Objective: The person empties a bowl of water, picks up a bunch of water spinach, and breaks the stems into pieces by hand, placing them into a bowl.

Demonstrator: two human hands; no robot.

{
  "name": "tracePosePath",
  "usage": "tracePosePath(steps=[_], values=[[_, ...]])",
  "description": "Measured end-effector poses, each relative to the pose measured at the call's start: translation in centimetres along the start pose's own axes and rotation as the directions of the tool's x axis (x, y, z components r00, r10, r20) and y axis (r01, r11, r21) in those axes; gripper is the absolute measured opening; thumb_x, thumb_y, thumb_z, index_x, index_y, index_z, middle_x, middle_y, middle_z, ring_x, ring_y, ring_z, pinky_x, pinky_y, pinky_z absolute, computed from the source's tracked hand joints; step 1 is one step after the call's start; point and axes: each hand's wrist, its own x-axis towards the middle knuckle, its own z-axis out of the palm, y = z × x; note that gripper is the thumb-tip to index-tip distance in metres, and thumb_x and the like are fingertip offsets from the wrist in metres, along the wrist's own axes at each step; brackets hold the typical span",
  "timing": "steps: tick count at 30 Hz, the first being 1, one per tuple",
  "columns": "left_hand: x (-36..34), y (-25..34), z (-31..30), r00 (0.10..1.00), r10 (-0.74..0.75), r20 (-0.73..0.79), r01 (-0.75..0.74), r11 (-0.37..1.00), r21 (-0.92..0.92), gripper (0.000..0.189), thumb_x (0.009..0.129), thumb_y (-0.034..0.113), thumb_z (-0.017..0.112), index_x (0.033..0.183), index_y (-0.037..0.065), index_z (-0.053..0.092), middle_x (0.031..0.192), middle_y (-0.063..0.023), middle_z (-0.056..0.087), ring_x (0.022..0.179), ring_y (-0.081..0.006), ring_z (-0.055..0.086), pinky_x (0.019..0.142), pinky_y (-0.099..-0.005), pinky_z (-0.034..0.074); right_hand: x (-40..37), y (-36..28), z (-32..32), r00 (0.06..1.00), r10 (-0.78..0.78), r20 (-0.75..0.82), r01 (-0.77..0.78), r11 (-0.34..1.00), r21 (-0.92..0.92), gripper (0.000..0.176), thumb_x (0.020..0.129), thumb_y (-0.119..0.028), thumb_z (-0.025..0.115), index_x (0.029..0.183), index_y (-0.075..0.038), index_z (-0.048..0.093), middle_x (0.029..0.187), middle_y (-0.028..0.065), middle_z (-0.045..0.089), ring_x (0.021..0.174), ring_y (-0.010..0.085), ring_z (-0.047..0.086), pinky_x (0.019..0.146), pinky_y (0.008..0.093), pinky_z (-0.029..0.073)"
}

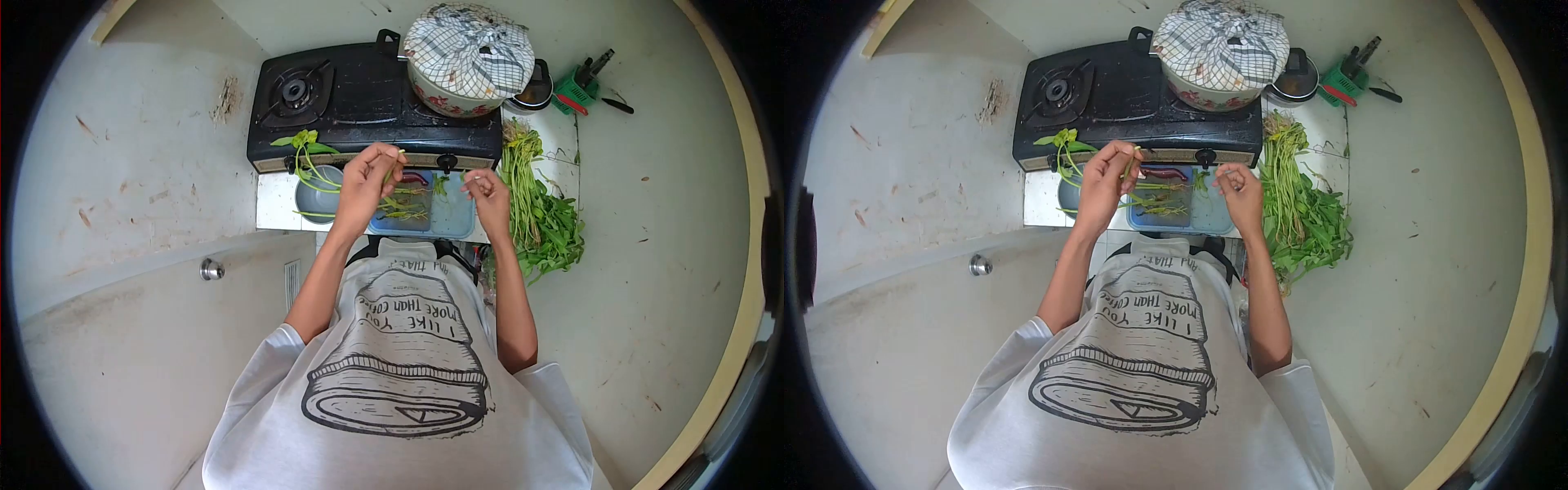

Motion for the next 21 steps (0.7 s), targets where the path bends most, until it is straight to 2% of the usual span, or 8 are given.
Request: tracePosePath(steps=[1, 2, 5, 9, 12, 15, 18, 21], values=[[-0.1, -0.1, -0.2, 1.0, 0.001, -0.014, -0.002, 1.0, -0.029, 0.019, 0.105, 0.02, 0.054, 0.1, 0.004, 0.063, 0.075, 0.001, 0.054, 0.062, -0.005, 0.042, 0.054, -0.0217, 0.031, 0.0, 2.4, 0.1, 0.999, 0.026, 0.036, -0.031, 0.988, 0.15, 0.006, 0.096, -0.004, 0.066, 0.101, 0.0, 0.067, 0.084, 0.0056, 0.072, 0.077, 0.0103, 0.067, 0.069, 0.0266, 0.053], [-0.2, -0.1, -0.5, 1.0, 0.004, -0.029, -0.005, 0.998, -0.057, 0.019, 0.105, 0.02, 0.055, 0.101, 0.004, 0.063, 0.075, 0.0009, 0.054, 0.062, -0.0052, 0.042, 0.054, -0.0217, 0.03, -0.2, 4.2, 0.2, 0.995, 0.046, 0.086, -0.06, 0.983, 0.172, 0.008, 0.099, -0.004, 0.063, 0.105, 0.001, 0.066, 0.09, 0.0084, 0.074, 0.082, 0.0108, 0.069, 0.071, 0.0257, 0.054], [-1.1, 0.1, -0.8, 0.996, 0.006, -0.086, -0.019, 0.988, -0.152, 0.018, 0.106, 0.02, 0.054, 0.102, 0.004, 0.062, 0.075, 0.0001, 0.054, 0.062, -0.0062, 0.042, 0.055, -0.0218, 0.031, -0.4, 9.5, 0.5, 0.983, 0.133, 0.129, -0.146, 0.984, 0.098, 0.009, 0.099, -0.006, 0.064, 0.104, 0.001, 0.067, 0.088, 0.0083, 0.074, 0.079, 0.0121, 0.069, 0.071, 0.0262, 0.055], [-2.3, 0.0, -1.3, 0.981, 0.011, -0.195, -0.069, 0.955, -0.289, 0.017, 0.106, 0.018, 0.053, 0.104, 0.003, 0.061, 0.078, -0.0015, 0.055, 0.063, -0.0072, 0.044, 0.055, -0.0216, 0.035, 0.3, 13.3, 1.5, 0.982, 0.149, 0.113, -0.13, 0.978, -0.165, 0.008, 0.095, -0.004, 0.065, 0.101, -0.001, 0.068, 0.088, 0.0091, 0.075, 0.075, 0.0146, 0.071, 0.067, 0.029, 0.055], [-3.2, -0.2, -2.0, 0.965, 0.03, -0.26, -0.138, 0.903, -0.407, 0.014, 0.105, 0.014, 0.054, 0.103, 0.003, 0.061, 0.08, -0.0028, 0.055, 0.063, -0.0072, 0.045, 0.055, -0.0212, 0.036, 1.5, 13.2, 2.2, 0.992, 0.048, 0.116, -0.005, 0.939, -0.344, 0.01, 0.092, -0.006, 0.065, 0.101, -0.002, 0.067, 0.086, 0.0102, 0.075, 0.074, 0.0193, 0.072, 0.067, 0.0339, 0.056], [-4.0, -0.1, -2.8, 0.951, 0.051, -0.305, -0.195, 0.865, -0.462, 0.014, 0.107, 0.017, 0.05, 0.106, 0.005, 0.058, 0.081, -0.0019, 0.053, 0.063, -0.0074, 0.042, 0.057, -0.0219, 0.036, 2.2, 12.4, 2.9, 0.992, -0.01, 0.126, 0.069, 0.879, -0.472, 0.015, 0.091, -0.008, 0.064, 0.105, -0.004, 0.062, 0.085, 0.0118, 0.074, 0.076, 0.0279, 0.074, 0.07, 0.0407, 0.056], [-4.6, -0.6, -3.6, 0.932, 0.082, -0.354, -0.265, 0.821, -0.506, 0.015, 0.107, 0.016, 0.05, 0.105, 0.003, 0.058, 0.082, -0.0025, 0.053, 0.065, -0.0077, 0.044, 0.059, -0.0218, 0.038, 2.3, 12.5, 2.9, 0.983, 0.034, 0.179, 0.08, 0.801, -0.594, 0.021, 0.091, -0.012, 0.065, 0.11, -0.007, 0.058, 0.085, 0.0133, 0.074, 0.08, 0.0361, 0.073, 0.072, 0.0465, 0.056], [-5.1, -1.7, -4.8, 0.907, 0.075, -0.415, -0.319, 0.764, -0.561, 0.016, 0.107, 0.016, 0.05, 0.105, 0.002, 0.058, 0.083, -0.0029, 0.054, 0.066, -0.0082, 0.045, 0.06, -0.0225, 0.039, 2.2, 13.0, 2.7, 0.971, 0.098, 0.219, 0.089, 0.701, -0.708, 0.025, 0.09, -0.015, 0.065, 0.112, -0.008, 0.056, 0.087, 0.0153, 0.074, 0.081, 0.0402, 0.072, 0.074, 0.051, 0.055]])
